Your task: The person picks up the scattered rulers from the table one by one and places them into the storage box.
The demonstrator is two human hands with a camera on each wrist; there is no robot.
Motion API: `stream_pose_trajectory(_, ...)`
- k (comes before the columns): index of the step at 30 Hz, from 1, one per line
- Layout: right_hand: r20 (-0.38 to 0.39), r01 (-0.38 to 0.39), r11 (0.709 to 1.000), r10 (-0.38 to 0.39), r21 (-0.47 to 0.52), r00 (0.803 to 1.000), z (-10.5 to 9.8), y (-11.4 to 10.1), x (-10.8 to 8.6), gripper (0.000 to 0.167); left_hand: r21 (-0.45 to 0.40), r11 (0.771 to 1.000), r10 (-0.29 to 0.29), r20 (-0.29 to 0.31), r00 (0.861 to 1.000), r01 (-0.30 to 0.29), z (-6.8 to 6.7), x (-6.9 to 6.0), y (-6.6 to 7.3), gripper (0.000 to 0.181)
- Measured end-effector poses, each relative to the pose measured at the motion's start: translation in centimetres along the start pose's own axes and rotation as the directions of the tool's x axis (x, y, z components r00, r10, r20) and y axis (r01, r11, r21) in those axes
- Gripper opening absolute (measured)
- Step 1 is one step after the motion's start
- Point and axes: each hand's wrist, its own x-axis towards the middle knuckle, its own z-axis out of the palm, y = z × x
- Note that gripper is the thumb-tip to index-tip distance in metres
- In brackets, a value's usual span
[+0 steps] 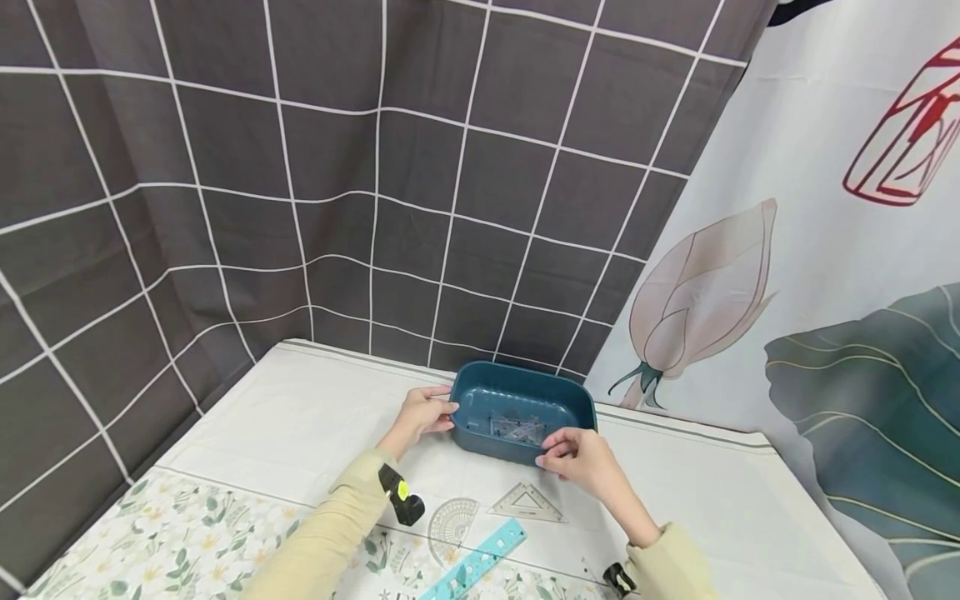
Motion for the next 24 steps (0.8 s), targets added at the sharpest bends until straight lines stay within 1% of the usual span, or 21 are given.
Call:
stream_pose_trajectory(9,0.115,-0.007,0.999,0.003,0.039,0.993,0.9,0.7,-1.0,0.025,0.003,1.000,0.001,-0.006,1.000,-0.001,0.0,-0.1,0.1,0.044)
stream_pose_trajectory(11,0.134,0.001,0.999,-0.006,0.035,0.991,1.2,0.9,-1.1,0.027,0.003,1.000,0.003,-0.006,1.000,-0.003,0.0,-0.1,0.0,0.044)
stream_pose_trajectory(14,0.154,0.007,1.000,-0.007,0.003,0.988,1.5,1.2,-1.3,0.029,0.003,1.000,0.008,-0.006,1.000,-0.008,0.0,-0.1,-0.1,0.044)
stream_pose_trajectory(16,0.160,-0.007,1.000,0.012,-0.027,0.987,1.8,1.3,-1.4,0.030,0.000,1.000,0.011,-0.003,1.000,-0.011,0.0,-0.1,-0.1,0.045)
stream_pose_trajectory(21,0.153,-0.079,0.993,0.091,-0.084,0.984,2.4,1.4,-1.6,0.030,0.000,1.000,0.013,-0.002,1.000,-0.013,0.0,-0.1,0.0,0.045)
stream_pose_trajectory(24,0.153,-0.102,0.988,0.119,-0.113,0.981,2.8,1.6,-1.5,0.032,0.003,1.000,0.010,-0.005,1.000,-0.010,0.0,-0.2,0.0,0.045)
